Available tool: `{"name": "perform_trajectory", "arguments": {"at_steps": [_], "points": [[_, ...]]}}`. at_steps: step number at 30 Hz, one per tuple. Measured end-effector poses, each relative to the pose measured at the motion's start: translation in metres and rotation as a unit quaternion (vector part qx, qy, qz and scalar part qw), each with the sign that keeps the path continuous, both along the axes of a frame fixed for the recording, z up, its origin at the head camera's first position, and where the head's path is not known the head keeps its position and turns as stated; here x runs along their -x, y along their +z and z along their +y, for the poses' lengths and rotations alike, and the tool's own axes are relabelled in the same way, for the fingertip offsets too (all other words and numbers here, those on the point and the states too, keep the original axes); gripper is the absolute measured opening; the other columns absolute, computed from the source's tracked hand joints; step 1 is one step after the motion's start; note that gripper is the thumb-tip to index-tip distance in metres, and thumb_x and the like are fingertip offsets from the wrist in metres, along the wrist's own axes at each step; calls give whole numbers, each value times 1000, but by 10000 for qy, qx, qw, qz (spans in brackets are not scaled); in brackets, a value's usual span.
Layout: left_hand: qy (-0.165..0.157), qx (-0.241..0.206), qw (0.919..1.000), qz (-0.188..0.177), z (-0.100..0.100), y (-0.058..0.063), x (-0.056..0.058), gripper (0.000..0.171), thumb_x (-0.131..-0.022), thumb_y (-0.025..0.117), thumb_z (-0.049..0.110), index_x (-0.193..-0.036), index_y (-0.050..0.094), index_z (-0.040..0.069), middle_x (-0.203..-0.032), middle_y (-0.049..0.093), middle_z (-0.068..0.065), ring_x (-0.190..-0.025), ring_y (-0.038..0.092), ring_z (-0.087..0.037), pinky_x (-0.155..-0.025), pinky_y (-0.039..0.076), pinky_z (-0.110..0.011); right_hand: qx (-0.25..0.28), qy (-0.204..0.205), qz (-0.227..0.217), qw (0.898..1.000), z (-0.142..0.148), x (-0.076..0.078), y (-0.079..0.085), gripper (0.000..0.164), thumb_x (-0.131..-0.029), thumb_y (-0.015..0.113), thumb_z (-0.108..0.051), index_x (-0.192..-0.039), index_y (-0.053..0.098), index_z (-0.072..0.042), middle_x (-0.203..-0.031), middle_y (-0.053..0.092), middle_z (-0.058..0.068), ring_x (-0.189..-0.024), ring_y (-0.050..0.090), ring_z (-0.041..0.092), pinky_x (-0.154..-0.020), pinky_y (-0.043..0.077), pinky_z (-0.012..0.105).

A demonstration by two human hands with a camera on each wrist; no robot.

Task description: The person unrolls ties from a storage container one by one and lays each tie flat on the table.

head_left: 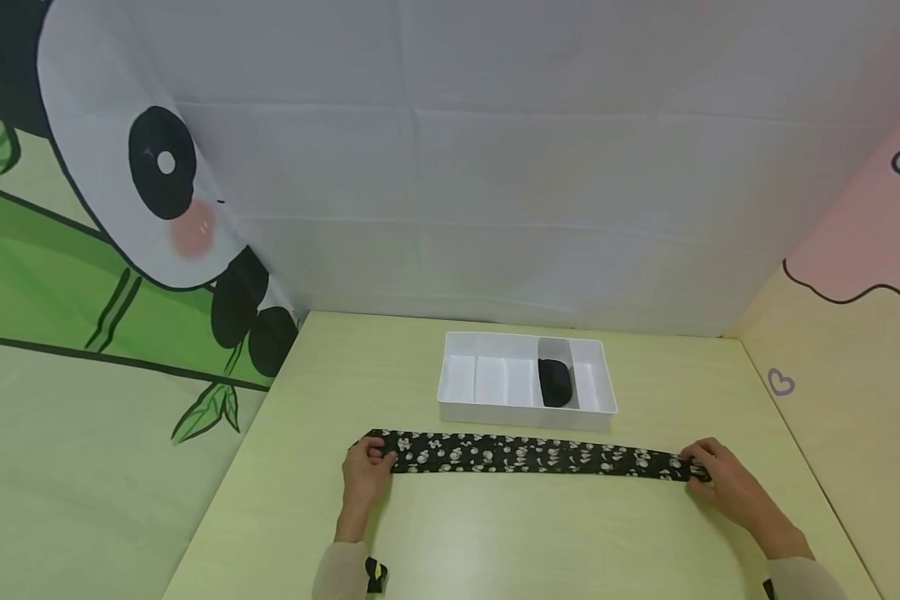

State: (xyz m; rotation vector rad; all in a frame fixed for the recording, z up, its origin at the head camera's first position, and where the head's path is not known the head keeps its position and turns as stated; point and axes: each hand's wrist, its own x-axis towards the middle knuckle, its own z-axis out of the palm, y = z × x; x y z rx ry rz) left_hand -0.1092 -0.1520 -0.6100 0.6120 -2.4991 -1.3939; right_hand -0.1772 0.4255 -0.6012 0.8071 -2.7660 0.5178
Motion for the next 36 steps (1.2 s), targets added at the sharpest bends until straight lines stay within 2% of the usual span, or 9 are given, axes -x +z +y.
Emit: {"name": "perform_trajectory", "arguments": {"at_steps": [7, 15, 23, 36], "points": [[-21, -42, 10000, 23, 0, 0, -1, 25, -88, 76, 0, -109, 65, -8, -92, 60, -15, -83, 59, -26, -71, 48, -34, 50, -408, -474, 9980, 1, -2, -2, 34, -76, 80, 3, -107, 66, -5, -114, 58, 17, -100, 61, 39, -80, 52, 58], [-59, 93, 9984, 548, 3, 0, -6, 23, -85, 75, -1, -102, 64, -9, -85, 58, -14, -75, 57, -24, -65, 47, -34, 78, -718, -511, 9961, 3, -4, -1, 36, -76, 82, 2, -107, 64, -4, -113, 59, 24, -95, 61, 43, -73, 52, 61], [-83, -24, 9999, 97, -1, -2, -1, 25, -88, 76, 1, -108, 65, -9, -91, 60, -15, -81, 58, -24, -71, 47, -34, 195, -966, -791, 9920, 5, -3, 0, 26, -84, 75, 0, -107, 62, 1, -116, 56, 35, -100, 59, 51, -79, 49, 66], [-61, -61, 9999, 108, -1, 0, 0, 25, -88, 77, 1, -107, 65, -8, -90, 59, -14, -81, 57, -23, -70, 47, -33, 517, -1028, -581, 9917, 13, -4, -4, 25, -82, 75, 3, -103, 63, 2, -117, 55, 37, -101, 56, 55, -79, 46, 68]]}}
